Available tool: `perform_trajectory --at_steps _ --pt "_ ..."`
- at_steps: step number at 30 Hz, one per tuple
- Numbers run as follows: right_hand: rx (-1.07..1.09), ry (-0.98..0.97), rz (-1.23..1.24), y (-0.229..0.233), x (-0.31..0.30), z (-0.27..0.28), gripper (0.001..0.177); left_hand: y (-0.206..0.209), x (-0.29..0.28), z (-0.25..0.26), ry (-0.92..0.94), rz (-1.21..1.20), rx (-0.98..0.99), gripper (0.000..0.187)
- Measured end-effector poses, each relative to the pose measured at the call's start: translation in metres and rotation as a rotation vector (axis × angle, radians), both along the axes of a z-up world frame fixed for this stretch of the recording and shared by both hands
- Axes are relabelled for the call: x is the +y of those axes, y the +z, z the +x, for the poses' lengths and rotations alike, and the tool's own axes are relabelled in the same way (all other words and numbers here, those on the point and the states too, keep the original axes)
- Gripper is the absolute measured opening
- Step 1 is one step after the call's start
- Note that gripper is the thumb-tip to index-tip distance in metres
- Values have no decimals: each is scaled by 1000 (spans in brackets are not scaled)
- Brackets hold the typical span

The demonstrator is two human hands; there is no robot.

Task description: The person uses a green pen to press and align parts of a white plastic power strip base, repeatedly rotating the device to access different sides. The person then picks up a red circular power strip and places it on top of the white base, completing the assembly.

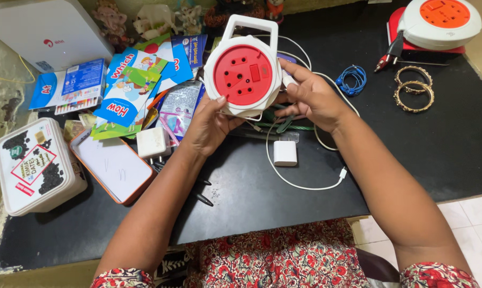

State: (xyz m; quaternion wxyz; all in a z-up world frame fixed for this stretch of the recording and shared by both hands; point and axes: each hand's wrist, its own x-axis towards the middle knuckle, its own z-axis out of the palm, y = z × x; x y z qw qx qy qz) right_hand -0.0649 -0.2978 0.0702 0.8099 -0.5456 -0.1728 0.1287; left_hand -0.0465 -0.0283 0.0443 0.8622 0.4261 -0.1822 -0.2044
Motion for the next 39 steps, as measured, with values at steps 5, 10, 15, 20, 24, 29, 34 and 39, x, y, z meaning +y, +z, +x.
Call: perform_trajectory --at_steps 5,10,15,20,24,29,34,39 --pt "-19 -127 -72 1 13 -3 76 1 -1 -3 -20 2 27 78" --pt "-14 -69 -70 1 10 -4 63 -2 2 -3 -92 -14 -24 77" --pt "-11 -157 -123 -3 4 0 50 -9 5 4 -130 4 -36 80" --pt "21 -376 -84 -13 -22 16 39 -15 9 13 -180 26 -46 84" --pt "-36 -621 17 -17 -73 33 31 -18 12 17 -159 69 -45 84" --pt "-110 -907 202 -23 -146 46 33 -20 11 18 -119 130 -16 82" --pt "-91 -1082 336 -35 -199 48 42 -21 10 17 -135 143 -13 80" --pt "-14 -1143 504 -51 -232 57 48 -19 11 17 -140 153 -20 78"
